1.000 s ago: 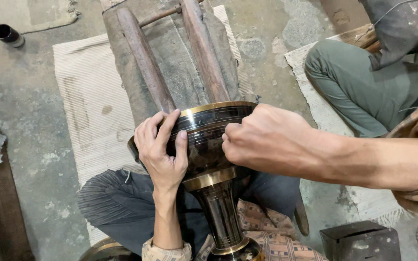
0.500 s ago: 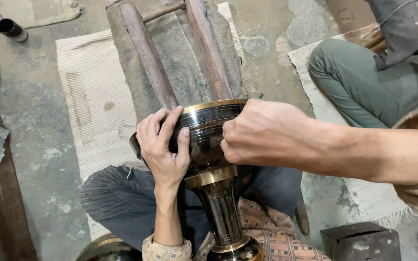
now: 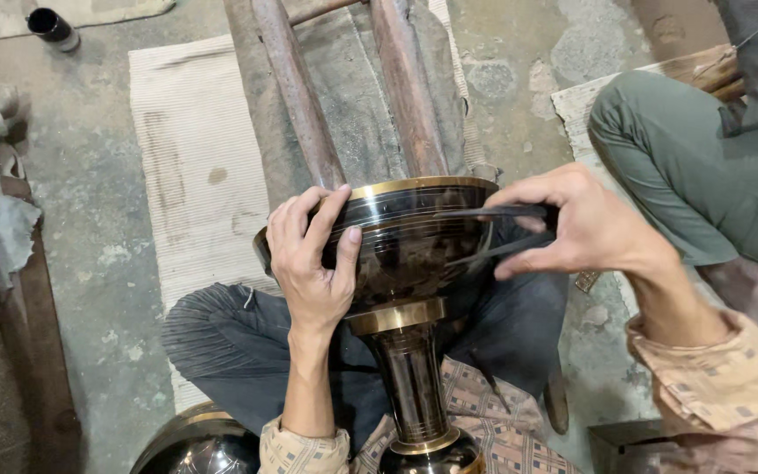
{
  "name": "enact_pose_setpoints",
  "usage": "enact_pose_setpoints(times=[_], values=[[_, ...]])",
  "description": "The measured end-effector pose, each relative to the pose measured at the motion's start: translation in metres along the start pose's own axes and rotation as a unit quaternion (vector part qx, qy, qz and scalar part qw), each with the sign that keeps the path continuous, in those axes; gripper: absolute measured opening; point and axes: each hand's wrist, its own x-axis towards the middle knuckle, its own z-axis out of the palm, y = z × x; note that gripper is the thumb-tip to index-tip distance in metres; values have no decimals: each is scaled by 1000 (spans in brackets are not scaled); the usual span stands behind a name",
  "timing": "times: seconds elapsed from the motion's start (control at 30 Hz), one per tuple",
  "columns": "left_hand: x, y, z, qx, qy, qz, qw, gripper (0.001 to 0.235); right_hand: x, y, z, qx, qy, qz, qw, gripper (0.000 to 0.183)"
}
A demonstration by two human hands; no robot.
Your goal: The person sits on the floor and uses a small metal tool to engrave fine lines and patterns onto the surface of a polished metal vessel. They hold the vessel steady with one hand while carefully carving with the other.
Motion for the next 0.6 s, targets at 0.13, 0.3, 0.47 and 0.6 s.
enact_pose_setpoints(times=[0.13,0.3,0.47,0.6], values=[[0,0,1,2,0,-1,1000,35,-7,60,57,164,208,14,964,36],[-1,-1,1,0,-1,-4,1000,34,3,108,91,208,242,-32,947,38],[-3,-3,1,6,-3,-4,1000,35,1,121,95,217,242,57,944,44],[-7,-5,0,9,-5,-20,1000,36,2,101,91,190,256,37,947,45]])
